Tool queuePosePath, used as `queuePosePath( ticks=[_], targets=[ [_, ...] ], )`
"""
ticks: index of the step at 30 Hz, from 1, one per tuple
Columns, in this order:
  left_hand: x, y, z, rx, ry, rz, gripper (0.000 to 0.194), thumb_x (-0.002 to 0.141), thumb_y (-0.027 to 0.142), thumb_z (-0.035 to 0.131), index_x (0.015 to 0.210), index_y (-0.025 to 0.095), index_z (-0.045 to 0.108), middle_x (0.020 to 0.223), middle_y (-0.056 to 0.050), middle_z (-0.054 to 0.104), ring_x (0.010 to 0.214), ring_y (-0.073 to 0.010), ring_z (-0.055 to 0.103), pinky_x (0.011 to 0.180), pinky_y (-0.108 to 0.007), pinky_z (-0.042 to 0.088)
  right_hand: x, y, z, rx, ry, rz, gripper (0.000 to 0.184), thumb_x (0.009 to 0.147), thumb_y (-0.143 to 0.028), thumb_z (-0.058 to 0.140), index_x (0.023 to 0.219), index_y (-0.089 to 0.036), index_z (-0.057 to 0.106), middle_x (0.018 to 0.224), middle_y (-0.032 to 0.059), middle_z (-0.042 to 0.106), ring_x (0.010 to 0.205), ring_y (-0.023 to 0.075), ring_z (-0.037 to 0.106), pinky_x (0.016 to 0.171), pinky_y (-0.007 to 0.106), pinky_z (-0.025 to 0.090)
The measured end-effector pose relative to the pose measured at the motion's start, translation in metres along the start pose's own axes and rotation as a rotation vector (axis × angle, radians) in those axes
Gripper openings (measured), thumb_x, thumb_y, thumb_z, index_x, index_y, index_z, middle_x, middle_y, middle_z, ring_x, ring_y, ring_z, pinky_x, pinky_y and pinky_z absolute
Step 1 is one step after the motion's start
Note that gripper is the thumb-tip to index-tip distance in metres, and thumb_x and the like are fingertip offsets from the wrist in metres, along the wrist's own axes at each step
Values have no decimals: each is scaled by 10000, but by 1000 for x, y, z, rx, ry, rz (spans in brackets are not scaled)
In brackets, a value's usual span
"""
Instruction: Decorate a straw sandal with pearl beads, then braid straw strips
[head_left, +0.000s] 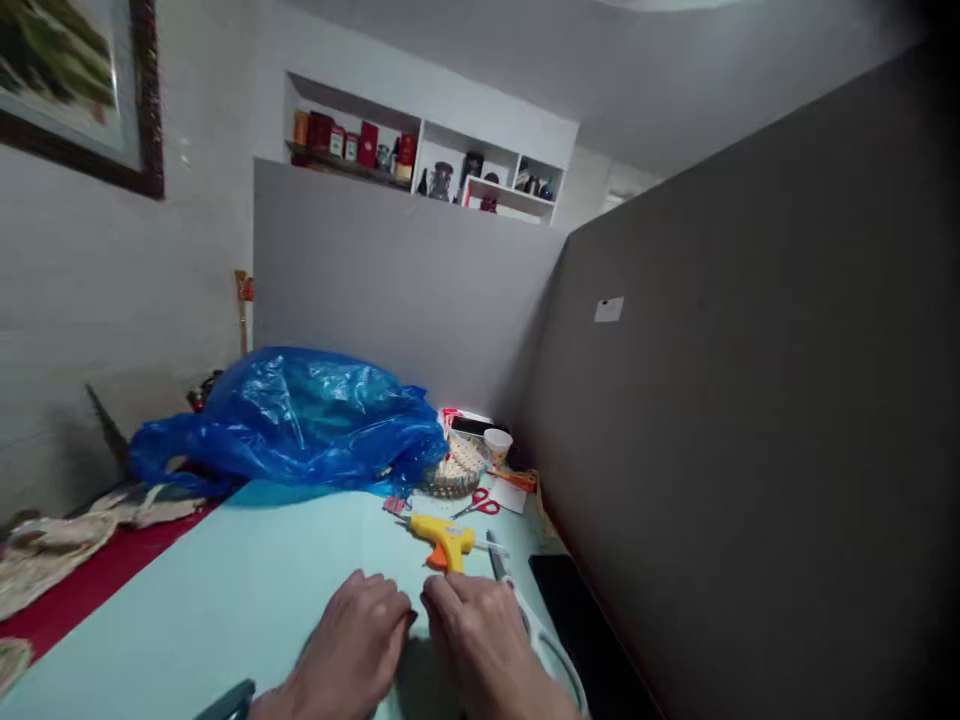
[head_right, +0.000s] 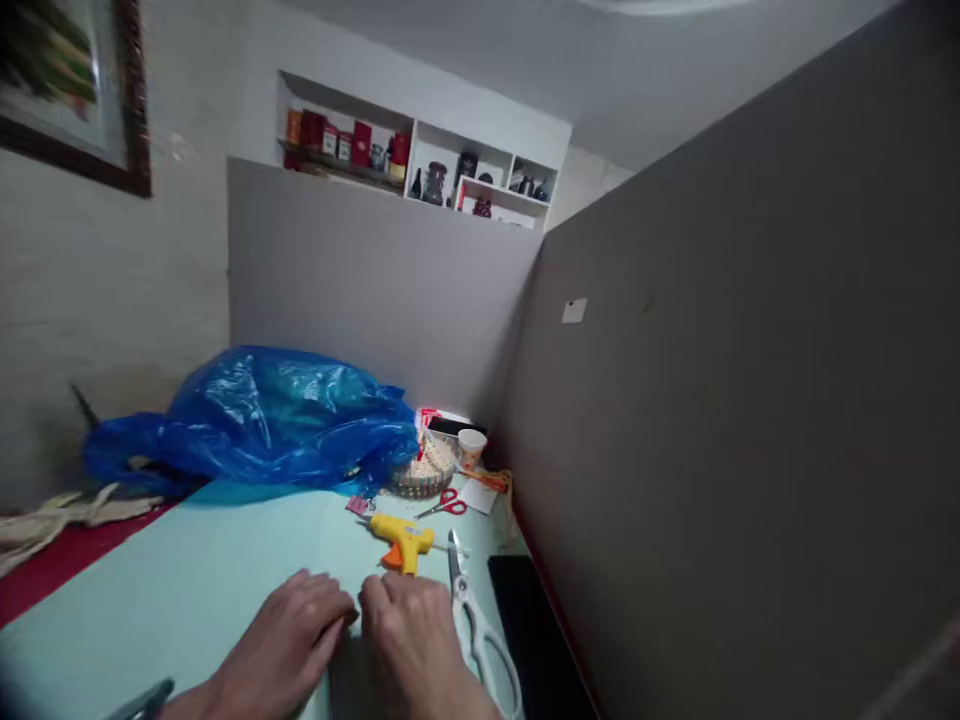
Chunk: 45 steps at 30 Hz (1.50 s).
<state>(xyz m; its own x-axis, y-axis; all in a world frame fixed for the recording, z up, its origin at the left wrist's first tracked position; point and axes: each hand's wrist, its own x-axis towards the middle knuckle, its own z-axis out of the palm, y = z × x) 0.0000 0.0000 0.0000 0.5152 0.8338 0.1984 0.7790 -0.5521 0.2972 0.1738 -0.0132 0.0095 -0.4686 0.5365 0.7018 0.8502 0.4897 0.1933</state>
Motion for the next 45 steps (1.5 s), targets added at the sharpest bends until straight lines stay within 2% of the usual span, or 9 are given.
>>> queuePosePath(
  ticks=[5,10,14,19,23,26,28,36,45],
  targets=[
    [4,-1,1,7,17,33,379,945,73,354,865,189,706,914,-82,756,927,-290,699,906,-504,482,-1,0,-1,4,17,-11,189,792,-41,529,754,-224,504,606,-36,618,477,159,592,493,321,219],
    [3,-7,8,17,49,61,350,948,95,370,886,203,696,927,-72,754,928,-265,700,950,-495,472,-1,3,1,37,34,-31,189,822,-42,501,752,-218,497,607,-36,611,478,141,583,492,308,224],
    [2,-7,7,17,78,62,334,961,111,385,866,213,689,910,-51,755,923,-242,704,957,-468,468,1,6,1,31,-9,-4,176,842,-57,525,761,-213,533,632,-26,637,500,142,589,505,311,233],
    [4,0,-4,7,73,50,363,1004,160,377,843,200,700,879,-63,758,887,-258,705,897,-465,461,6,14,-12,-36,-258,191,134,918,-137,584,815,-219,613,698,-18,685,569,156,609,525,329,238],
    [6,0,-10,5,40,57,371,1019,195,375,848,187,704,876,-73,754,888,-283,689,867,-475,442,11,26,-19,-83,-356,342,111,960,-166,569,897,-195,655,845,42,710,763,201,639,587,323,293],
    [6,-1,-12,12,19,58,363,1020,206,380,869,182,710,886,-75,752,897,-289,682,873,-478,429,13,32,-18,-106,-412,400,88,957,-199,586,950,-172,669,949,82,704,934,256,623,709,340,366],
    [5,-2,-12,18,11,56,358,1023,220,382,892,183,714,901,-74,754,909,-288,682,890,-482,420,14,33,-18,-112,-436,419,109,964,-219,575,985,-164,667,991,92,698,972,272,609,776,364,384],
    [3,-2,-12,76,-10,75,386,1024,246,361,892,191,721,902,-77,755,904,-296,675,869,-478,415,19,35,-31,-122,-417,452,178,992,-214,511,1105,-164,639,1110,110,684,1037,275,589,874,402,371],
    [4,0,-13,123,13,100,398,1024,221,355,873,192,722,870,-77,752,866,-282,679,833,-452,420,21,34,-39,-129,-342,414,154,1002,-194,511,1003,-179,664,998,80,710,924,229,616,788,360,349]
  ],
)
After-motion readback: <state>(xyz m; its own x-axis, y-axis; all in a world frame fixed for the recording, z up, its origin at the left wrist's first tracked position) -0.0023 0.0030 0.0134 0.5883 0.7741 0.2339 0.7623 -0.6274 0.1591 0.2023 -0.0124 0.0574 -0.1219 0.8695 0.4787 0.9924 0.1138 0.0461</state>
